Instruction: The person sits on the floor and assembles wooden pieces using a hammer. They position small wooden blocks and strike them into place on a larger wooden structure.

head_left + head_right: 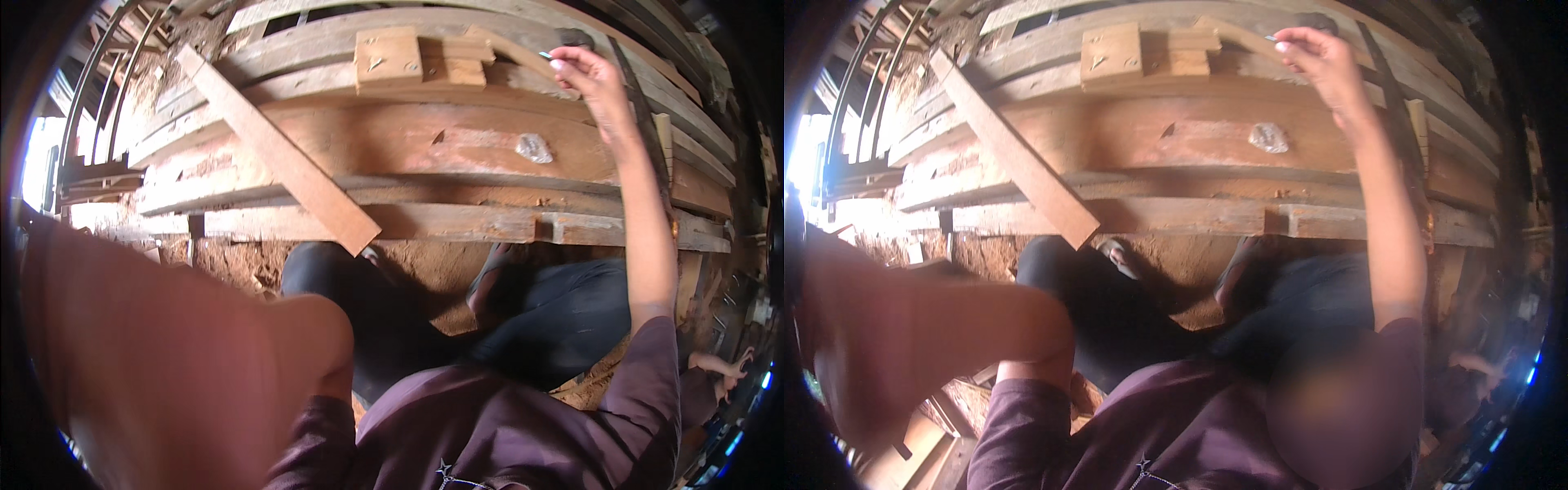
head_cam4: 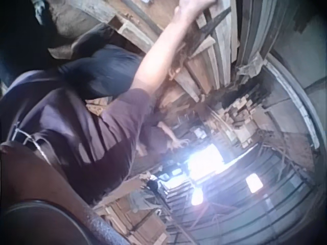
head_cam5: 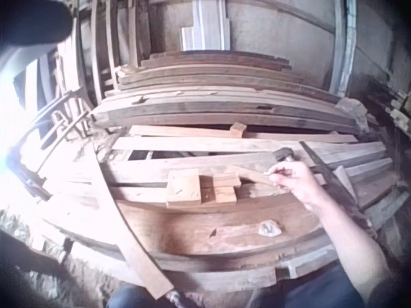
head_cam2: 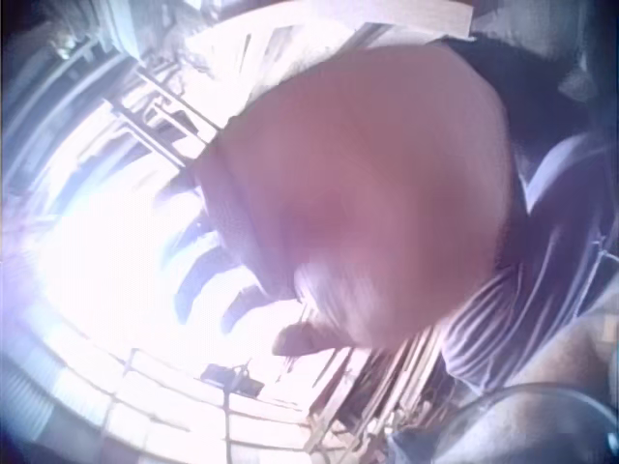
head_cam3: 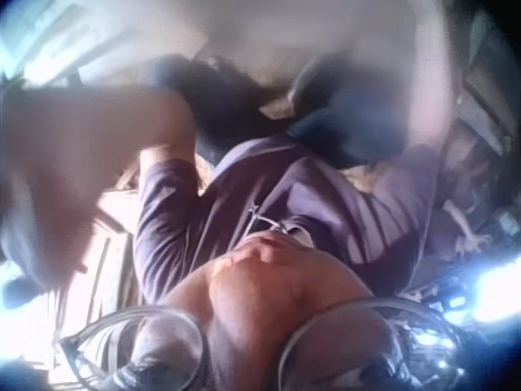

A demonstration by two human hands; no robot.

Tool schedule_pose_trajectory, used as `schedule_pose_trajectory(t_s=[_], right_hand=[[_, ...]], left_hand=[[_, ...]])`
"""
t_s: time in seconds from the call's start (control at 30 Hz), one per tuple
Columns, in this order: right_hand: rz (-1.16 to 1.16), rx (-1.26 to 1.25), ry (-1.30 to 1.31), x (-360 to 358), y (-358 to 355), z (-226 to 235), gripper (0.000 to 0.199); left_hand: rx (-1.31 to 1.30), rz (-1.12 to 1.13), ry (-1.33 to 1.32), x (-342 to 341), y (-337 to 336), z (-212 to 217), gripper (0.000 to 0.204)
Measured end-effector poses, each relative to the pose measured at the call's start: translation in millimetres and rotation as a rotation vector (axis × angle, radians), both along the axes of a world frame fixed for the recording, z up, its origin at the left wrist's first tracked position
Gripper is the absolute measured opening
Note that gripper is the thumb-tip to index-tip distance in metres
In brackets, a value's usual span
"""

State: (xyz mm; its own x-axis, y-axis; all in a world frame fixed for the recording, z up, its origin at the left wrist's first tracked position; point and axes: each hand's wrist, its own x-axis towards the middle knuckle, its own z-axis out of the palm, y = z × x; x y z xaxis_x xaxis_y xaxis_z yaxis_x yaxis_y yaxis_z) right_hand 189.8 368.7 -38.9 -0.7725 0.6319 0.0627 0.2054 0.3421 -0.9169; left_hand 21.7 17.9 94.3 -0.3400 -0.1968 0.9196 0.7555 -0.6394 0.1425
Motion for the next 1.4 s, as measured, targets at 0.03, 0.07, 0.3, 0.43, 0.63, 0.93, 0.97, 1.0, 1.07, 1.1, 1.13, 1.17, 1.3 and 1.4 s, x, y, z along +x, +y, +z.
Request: schedule_pose_trajectory(t_s=[0.03, 0.07, 0.3, 0.43, 0.63, 0.93, 0.97, 1.0, 1.07, 1.1, 1.13, 1.17, 1.3, 1.4], right_hand=[[-0.034, -0.015, -0.001, -3.6, -3.3, 0.6, 0.025], [-0.010, 0.022, 0.001, -5.7, -8.1, 2.4, 0.024], [0.185, 0.194, 0.016, -17.5, -50.6, 20.6, 0.019], [0.153, 0.077, 0.056, -19.4, -65.8, 19.5, 0.014], [0.181, -0.002, 0.098, -17.0, -71.6, 15.8, 0.018], [0.191, 0.372, 0.032, -45.7, -10.2, -6.9, 0.056], [0.057, 0.700, 0.028, -49.0, 3.4, -17.2, 0.061], [-0.014, 0.833, -0.260, -47.1, 12.9, -31.0, 0.062], [-0.041, 0.884, -0.173, -42.9, 25.4, -58.4, 0.060], [-0.065, 0.872, -0.220, -42.6, 30.1, -68.2, 0.059], [-0.081, 0.844, -0.183, -42.3, 34.0, -74.4, 0.051], [-0.090, 0.861, -0.131, -42.6, 36.7, -76.9, 0.048], [-0.172, 0.845, -0.044, -51.3, 33.5, -59.2, 0.029], [0.155, 0.884, 0.104, -61.7, 18.6, -41.8, 0.021]], left_hand=[[-0.022, 0.119, -0.027, -14.7, 8.5, -6.6, 0.010], [-0.090, 0.260, -0.065, -31.0, 22.9, -15.2, 0.009], [-1.265, 0.142, -0.053, -21.7, 121.7, -134.7, 0.035], [-1.120, 0.104, -0.058, 1.3, 137.3, -157.5, 0.022], [-1.259, -0.002, -0.052, 7.6, 129.0, -137.5, 0.027], [-1.268, 0.045, -0.317, -21.4, 121.6, -127.0, 0.019], [-1.298, 0.076, -0.453, -30.2, 117.4, -125.8, 0.023], [-1.235, 0.112, -0.480, -39.1, 113.3, -124.0, 0.025], [-1.195, 0.164, -0.570, -56.9, 104.1, -118.3, 0.028], [-1.204, 0.171, -0.582, -63.2, 98.9, -116.0, 0.030], [-1.214, 0.181, -0.598, -68.7, 93.7, -114.1, 0.032], [-1.227, 0.191, -0.615, -72.8, 88.9, -112.7, 0.034], [-1.126, 0.147, -0.611, -82.1, 83.8, -112.7, 0.036], [-1.124, 0.072, -0.711, -84.1, 86.0, -118.5, 0.038]])
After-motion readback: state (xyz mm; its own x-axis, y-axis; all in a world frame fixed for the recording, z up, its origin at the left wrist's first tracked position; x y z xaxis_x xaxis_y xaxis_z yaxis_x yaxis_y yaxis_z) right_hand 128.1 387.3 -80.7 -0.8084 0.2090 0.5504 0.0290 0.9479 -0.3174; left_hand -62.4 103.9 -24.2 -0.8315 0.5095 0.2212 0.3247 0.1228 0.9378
